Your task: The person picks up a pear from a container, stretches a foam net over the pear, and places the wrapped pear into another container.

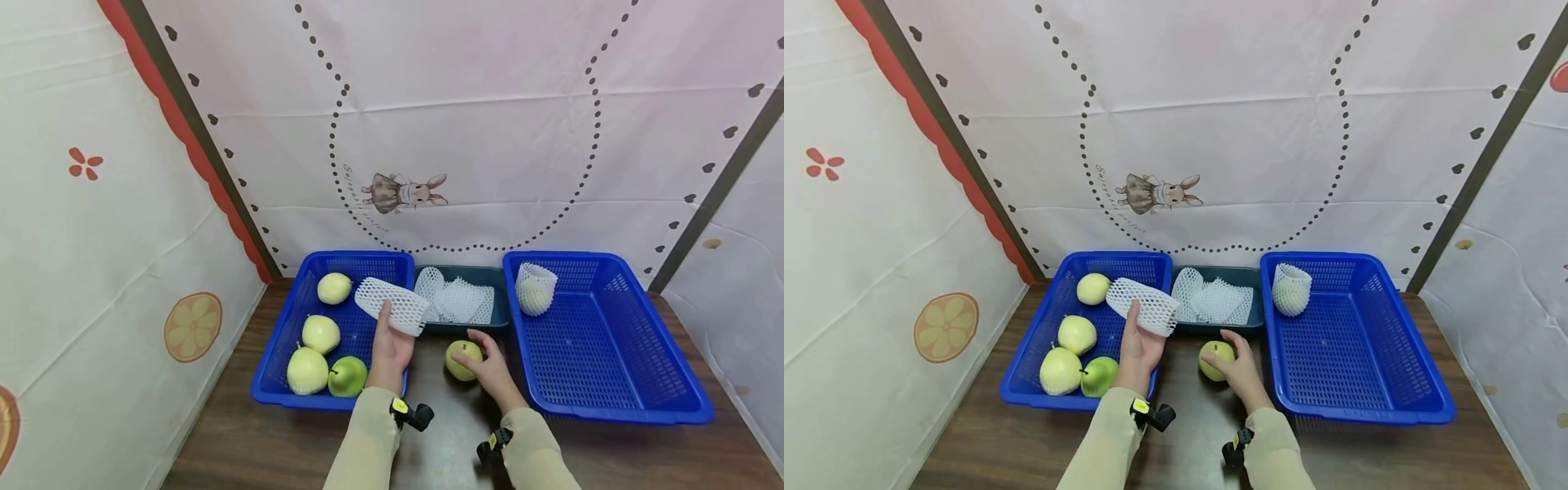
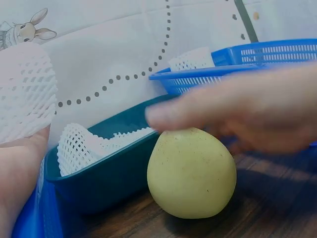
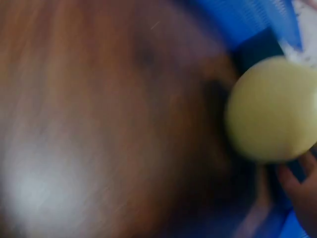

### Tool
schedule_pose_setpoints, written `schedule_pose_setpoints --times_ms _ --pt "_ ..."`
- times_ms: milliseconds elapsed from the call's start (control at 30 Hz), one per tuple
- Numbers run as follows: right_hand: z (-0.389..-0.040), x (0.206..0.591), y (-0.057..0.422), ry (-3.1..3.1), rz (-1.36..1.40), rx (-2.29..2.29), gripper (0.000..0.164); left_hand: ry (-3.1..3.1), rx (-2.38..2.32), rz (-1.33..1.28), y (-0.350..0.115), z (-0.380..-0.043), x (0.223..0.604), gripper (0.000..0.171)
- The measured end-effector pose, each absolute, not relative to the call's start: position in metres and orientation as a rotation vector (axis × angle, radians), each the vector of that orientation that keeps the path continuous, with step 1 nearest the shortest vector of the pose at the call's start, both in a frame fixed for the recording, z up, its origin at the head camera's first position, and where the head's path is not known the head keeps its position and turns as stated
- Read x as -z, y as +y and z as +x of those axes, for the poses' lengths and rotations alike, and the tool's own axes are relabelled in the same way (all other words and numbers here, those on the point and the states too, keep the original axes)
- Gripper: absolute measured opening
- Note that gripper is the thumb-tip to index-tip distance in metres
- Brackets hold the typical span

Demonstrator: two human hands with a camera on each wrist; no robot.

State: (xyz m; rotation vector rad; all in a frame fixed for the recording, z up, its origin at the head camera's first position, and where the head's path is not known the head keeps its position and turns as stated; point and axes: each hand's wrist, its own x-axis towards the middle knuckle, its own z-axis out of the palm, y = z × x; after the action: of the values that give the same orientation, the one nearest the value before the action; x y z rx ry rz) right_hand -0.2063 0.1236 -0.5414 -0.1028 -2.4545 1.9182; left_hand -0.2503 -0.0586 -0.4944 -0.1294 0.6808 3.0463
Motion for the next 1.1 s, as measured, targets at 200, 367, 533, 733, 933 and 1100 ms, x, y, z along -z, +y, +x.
schedule_pose_setpoints --times_ms 200,367,533,733,933,1100 --pt "-0.200 0.557 0.131 -2.533 -0.033 -1.987 0.083 0.654 -3.045 -0.144 -0.060 -0.252 0.495 0.067" --pt "-0.203 0.569 0.137 -2.559 0.022 -2.035 0.094 0.652 -3.044 -0.141 -0.061 -0.251 0.495 0.072" --pt "-0.206 0.576 0.137 -2.644 0.077 -1.913 0.099 0.655 -3.042 -0.141 -0.061 -0.252 0.496 0.067" --pt "-0.208 0.581 0.134 -2.660 0.025 -1.796 0.092 0.666 -3.038 -0.136 -0.060 -0.252 0.497 0.061" --pt "-0.207 0.567 0.129 -2.544 -0.105 -1.924 0.087 0.670 -3.043 -0.159 -0.060 -0.251 0.497 0.062" --pt "-0.207 0.549 0.125 -2.430 -0.207 -2.064 0.089 0.672 -3.040 -0.159 -0.061 -0.250 0.495 0.062"
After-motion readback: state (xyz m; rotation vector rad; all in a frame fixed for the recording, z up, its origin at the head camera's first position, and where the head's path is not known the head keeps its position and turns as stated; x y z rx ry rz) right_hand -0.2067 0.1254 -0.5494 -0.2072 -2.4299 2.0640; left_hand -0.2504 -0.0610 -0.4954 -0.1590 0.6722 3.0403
